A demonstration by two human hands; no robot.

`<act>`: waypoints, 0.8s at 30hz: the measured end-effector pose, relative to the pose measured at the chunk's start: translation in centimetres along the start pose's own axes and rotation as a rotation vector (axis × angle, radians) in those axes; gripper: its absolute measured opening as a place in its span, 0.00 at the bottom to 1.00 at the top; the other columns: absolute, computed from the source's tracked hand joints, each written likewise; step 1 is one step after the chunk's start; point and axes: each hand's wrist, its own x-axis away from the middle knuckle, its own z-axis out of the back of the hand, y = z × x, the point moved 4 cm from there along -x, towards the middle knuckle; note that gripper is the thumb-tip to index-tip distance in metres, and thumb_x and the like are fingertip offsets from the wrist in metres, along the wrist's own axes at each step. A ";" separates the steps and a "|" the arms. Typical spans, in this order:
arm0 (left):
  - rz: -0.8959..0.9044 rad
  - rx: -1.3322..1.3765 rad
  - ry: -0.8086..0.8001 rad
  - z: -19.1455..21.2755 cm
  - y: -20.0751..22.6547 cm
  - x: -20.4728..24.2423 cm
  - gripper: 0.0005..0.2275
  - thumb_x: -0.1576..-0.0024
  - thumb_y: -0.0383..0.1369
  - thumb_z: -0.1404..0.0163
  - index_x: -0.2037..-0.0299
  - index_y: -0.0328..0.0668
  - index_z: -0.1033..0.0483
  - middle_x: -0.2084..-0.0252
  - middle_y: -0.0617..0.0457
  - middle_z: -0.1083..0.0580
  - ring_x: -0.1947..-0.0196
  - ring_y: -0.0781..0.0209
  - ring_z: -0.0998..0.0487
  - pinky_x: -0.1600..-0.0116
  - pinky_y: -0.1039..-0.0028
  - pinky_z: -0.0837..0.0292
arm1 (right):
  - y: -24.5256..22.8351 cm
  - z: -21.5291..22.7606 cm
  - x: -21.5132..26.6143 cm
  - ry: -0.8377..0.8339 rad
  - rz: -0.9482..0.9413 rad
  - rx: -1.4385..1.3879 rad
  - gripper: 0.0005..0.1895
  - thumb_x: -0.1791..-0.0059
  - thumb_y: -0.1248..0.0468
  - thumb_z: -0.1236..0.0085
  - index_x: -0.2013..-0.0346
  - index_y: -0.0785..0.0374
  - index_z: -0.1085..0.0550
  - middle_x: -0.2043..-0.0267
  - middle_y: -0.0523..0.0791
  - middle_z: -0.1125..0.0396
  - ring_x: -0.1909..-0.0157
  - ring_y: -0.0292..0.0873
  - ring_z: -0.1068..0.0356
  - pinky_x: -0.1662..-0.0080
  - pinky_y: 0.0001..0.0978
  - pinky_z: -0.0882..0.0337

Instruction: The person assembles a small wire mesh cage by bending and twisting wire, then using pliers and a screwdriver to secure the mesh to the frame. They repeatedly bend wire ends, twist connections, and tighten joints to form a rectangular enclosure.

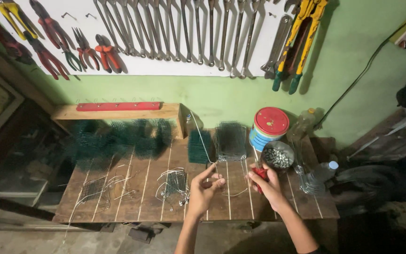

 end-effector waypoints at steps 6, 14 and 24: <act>-0.024 0.127 0.055 0.1 -2.7 0.0 0.28 0.45 0.19 0.43 0.32 0.36 0.33 0.59 0.54 0.25 0.61 0.64 0.19 0.57 0.73 0.17 | 13.6 7.2 -2.3 -0.024 -0.444 0.249 0.25 0.44 0.46 0.55 0.52 0.68 0.31 0.69 0.44 0.31 0.72 0.37 0.34 0.69 0.28 0.32; 0.015 -0.002 0.133 1.0 -4.3 0.8 0.30 0.45 0.19 0.44 0.30 0.39 0.38 0.57 0.51 0.24 0.60 0.62 0.17 0.56 0.71 0.15 | 35.1 14.6 -3.5 -0.006 -0.688 0.529 0.27 0.43 0.45 0.64 0.45 0.60 0.27 0.57 0.45 0.27 0.57 0.41 0.31 0.54 0.37 0.31; 0.068 -0.108 0.202 -0.1 -2.3 2.7 0.33 0.46 0.21 0.43 0.29 0.44 0.42 0.53 0.50 0.21 0.56 0.60 0.16 0.54 0.70 0.13 | 44.5 18.7 -4.8 0.080 -0.419 0.593 0.22 0.57 0.61 0.32 0.53 0.64 0.29 0.59 0.45 0.30 0.57 0.42 0.31 0.51 0.39 0.29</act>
